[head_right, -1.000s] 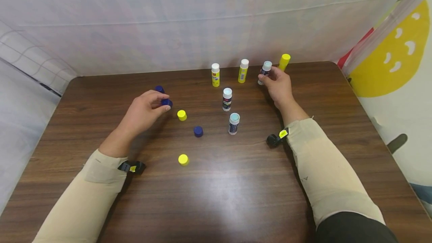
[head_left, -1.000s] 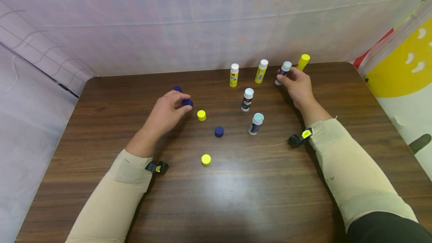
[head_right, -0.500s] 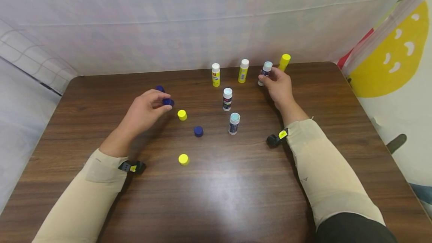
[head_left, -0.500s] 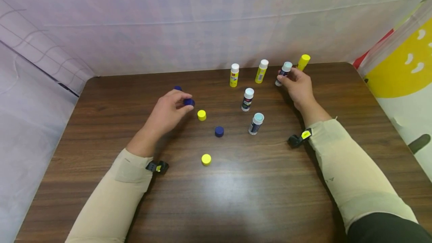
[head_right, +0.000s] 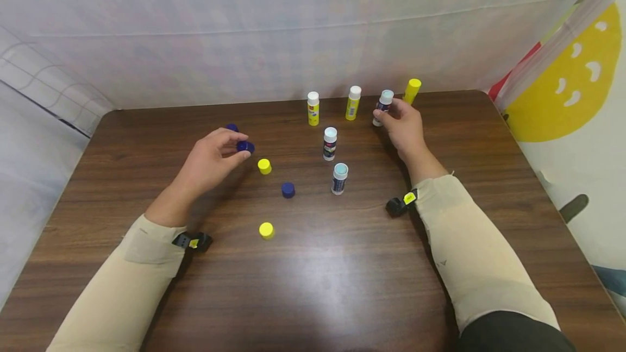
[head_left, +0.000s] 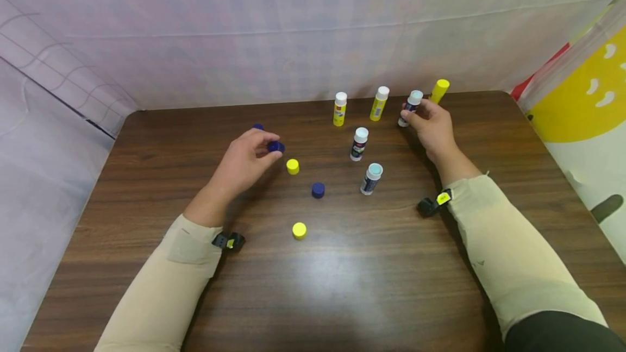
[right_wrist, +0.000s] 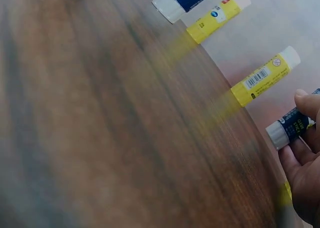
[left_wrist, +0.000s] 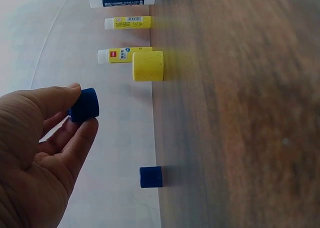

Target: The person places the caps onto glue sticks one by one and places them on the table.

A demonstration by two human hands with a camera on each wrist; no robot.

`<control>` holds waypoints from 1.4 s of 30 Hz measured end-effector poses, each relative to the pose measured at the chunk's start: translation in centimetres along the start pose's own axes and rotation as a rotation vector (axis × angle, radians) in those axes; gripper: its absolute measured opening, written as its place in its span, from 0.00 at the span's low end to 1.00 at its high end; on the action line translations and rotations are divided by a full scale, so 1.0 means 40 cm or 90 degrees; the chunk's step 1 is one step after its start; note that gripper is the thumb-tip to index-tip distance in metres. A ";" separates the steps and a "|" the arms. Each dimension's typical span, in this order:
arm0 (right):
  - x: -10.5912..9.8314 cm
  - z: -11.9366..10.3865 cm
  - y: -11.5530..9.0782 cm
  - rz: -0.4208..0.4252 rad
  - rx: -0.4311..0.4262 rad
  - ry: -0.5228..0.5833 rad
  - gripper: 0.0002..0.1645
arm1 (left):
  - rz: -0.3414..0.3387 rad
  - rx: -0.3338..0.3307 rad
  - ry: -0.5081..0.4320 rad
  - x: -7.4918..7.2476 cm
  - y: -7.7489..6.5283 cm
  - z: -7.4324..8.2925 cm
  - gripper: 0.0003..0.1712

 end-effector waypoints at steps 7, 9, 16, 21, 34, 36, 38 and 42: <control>0.003 -0.011 -0.007 0.002 -0.008 -0.031 0.26 | 0.010 0.014 0.003 -0.002 0.002 0.004 0.21; 0.005 -0.014 -0.009 -0.001 -0.012 -0.040 0.26 | 0.012 0.020 0.000 -0.003 0.002 0.005 0.20; 0.012 -0.025 -0.017 -0.005 -0.020 -0.043 0.28 | 0.024 0.035 -0.010 -0.007 -0.001 0.007 0.18; 0.017 -0.036 -0.022 -0.009 -0.029 -0.042 0.27 | 0.025 0.038 -0.010 -0.008 -0.003 0.010 0.17; 0.028 -0.056 -0.036 -0.019 -0.042 -0.027 0.26 | 0.032 0.061 -0.008 -0.011 -0.010 0.022 0.16; 0.029 -0.061 -0.039 -0.020 -0.047 -0.022 0.26 | 0.035 0.068 -0.009 -0.011 -0.011 0.025 0.16; 0.032 -0.066 -0.042 -0.021 -0.052 -0.022 0.26 | 0.039 0.073 -0.009 -0.012 -0.012 0.027 0.16; 0.040 -0.081 -0.049 -0.029 -0.062 -0.023 0.26 | 0.041 0.077 -0.013 -0.011 -0.012 0.029 0.16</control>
Point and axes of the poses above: each hand's wrist, its own y-axis towards the middle knuckle, its own x-axis out of the palm, z = x × y, the point moved 5 cm from there along y, towards the middle knuckle, and after that the axes turned 11 degrees about -x, right-handed, at the moved point
